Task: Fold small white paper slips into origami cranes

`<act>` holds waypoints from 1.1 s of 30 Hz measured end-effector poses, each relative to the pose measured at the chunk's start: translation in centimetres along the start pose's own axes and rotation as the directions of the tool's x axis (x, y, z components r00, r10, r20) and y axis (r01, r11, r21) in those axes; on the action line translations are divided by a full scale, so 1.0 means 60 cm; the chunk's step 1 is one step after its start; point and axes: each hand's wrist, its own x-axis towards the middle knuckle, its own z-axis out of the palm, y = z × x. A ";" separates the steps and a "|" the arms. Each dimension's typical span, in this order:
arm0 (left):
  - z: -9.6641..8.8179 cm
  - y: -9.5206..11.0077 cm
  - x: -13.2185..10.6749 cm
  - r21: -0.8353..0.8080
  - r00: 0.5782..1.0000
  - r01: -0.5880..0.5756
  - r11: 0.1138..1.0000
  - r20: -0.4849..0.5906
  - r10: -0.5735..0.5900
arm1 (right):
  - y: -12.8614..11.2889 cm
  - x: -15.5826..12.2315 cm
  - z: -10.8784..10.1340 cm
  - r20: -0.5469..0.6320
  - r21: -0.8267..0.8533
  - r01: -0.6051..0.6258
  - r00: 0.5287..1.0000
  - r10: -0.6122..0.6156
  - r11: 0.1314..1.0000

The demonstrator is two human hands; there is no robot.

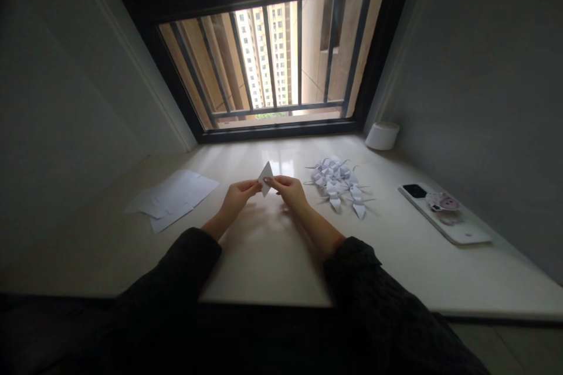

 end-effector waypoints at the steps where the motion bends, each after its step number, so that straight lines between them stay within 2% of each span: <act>1: 0.000 -0.002 0.000 0.030 1.000 -0.014 0.999 0.013 0.014 | -0.002 0.000 0.000 -0.012 0.032 -0.019 1.000 0.020 0.999; 4: -0.001 -0.006 -0.001 0.093 0.998 -0.054 0.994 0.022 0.052 | -0.004 0.000 0.001 0.007 0.090 -0.042 0.999 0.042 0.995; 9: -0.003 -0.006 -0.003 0.162 0.995 -0.072 0.984 0.083 0.060 | 0.004 0.002 -0.002 0.079 0.007 0.005 0.997 -0.006 1.000; 14: -0.006 -0.006 -0.004 0.182 0.987 -0.069 0.981 0.157 0.041 | 0.008 0.005 -0.005 0.057 -0.003 -0.023 0.998 0.023 1.000; 18: -0.010 -0.007 0.000 0.211 0.974 -0.085 0.974 0.222 0.037 | 0.010 0.006 -0.007 0.085 -0.020 -0.010 0.996 0.012 1.000; 23: -0.010 -0.003 0.003 0.181 0.960 -0.044 0.982 0.281 -0.009 | 0.007 0.004 -0.009 0.058 -0.041 -0.006 0.998 0.008 0.999; 33: -0.010 -0.011 0.000 0.272 0.964 -0.107 0.956 0.265 0.032 | 0.001 0.003 -0.010 0.083 -0.063 0.048 0.996 -0.042 0.997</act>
